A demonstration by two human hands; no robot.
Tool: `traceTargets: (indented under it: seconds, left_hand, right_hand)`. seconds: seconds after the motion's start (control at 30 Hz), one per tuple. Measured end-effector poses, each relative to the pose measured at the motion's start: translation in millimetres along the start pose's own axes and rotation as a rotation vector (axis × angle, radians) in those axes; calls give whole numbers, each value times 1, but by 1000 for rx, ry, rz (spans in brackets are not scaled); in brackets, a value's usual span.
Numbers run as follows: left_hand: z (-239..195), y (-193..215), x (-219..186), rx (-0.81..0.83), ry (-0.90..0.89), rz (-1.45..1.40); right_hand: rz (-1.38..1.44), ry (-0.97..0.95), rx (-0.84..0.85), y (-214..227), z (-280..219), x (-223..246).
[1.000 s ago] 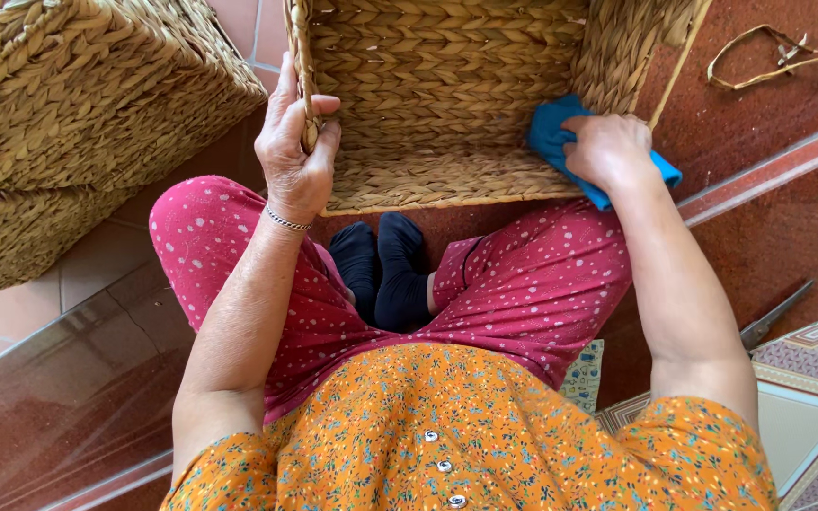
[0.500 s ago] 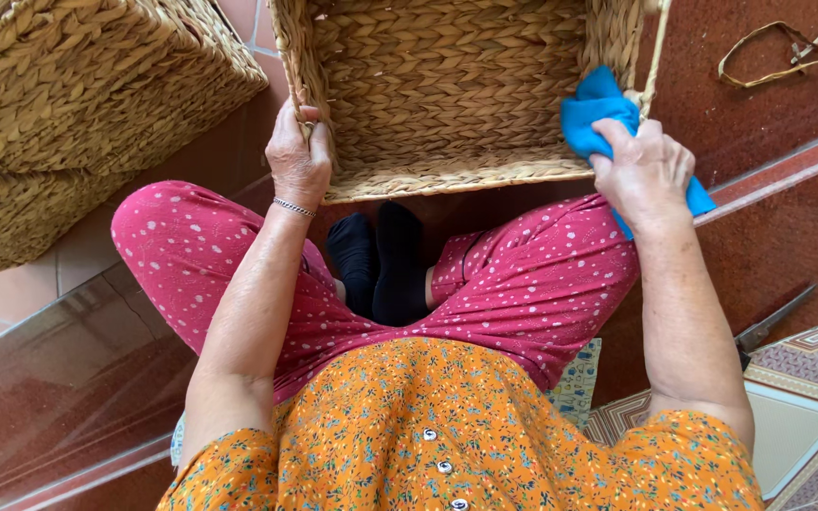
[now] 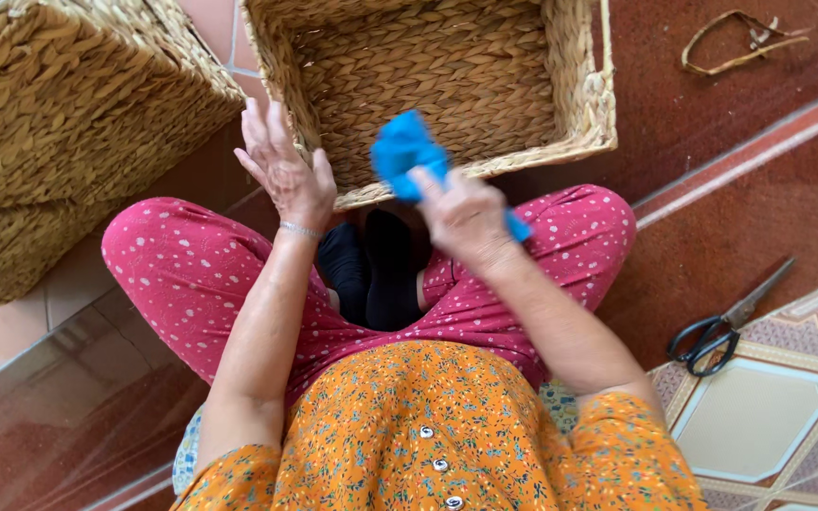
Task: The person wipes the exterior and interior of a woven basket with a blue cloth and trims loose strands with scissors. The person rotates the basket to access all sides and continues wiping after trimming.
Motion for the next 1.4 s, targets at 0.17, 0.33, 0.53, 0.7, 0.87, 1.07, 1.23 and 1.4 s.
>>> traceTargets:
  seconds: [0.17,0.33,0.53,0.7,0.87,1.07,1.23,1.4]
  left_hand:
    - [-35,3,-28,405,-331,-19]
    - [-35,-9,-21,531,-190,98]
    - [2,24,-54,367,-192,-96]
    - [37,75,-88,377,-57,-176]
    - [45,84,-106,384,7,-211]
    - [64,65,-100,290,-61,-130]
    - [89,58,-78,283,-68,-83]
    - [60,59,-63,-30,-264,81]
  right_hand:
    - [-251,-353,197,60,-21,-135]
    - [349,-633,-46,93,-62,-184]
    - [537,-622,-484,102,-83,-197]
    - [394,-436,-629,114,-58,-187]
    - [201,-429,-574,92,-8,-140]
    - [62,13,-415,68,0,-6]
    - [29,253,-331,64,-6,40]
    - [-367,-106,-362,66,22,-89]
Point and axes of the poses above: each hand's wrist, its own z-axis towards the middle knuckle, its own y-axis out of the back of the hand, x = y × z, the point moved 1 cm from there along z, towards the middle knuckle, and after that the axes turned 8 degrees about -z, right-handed, at the moved point
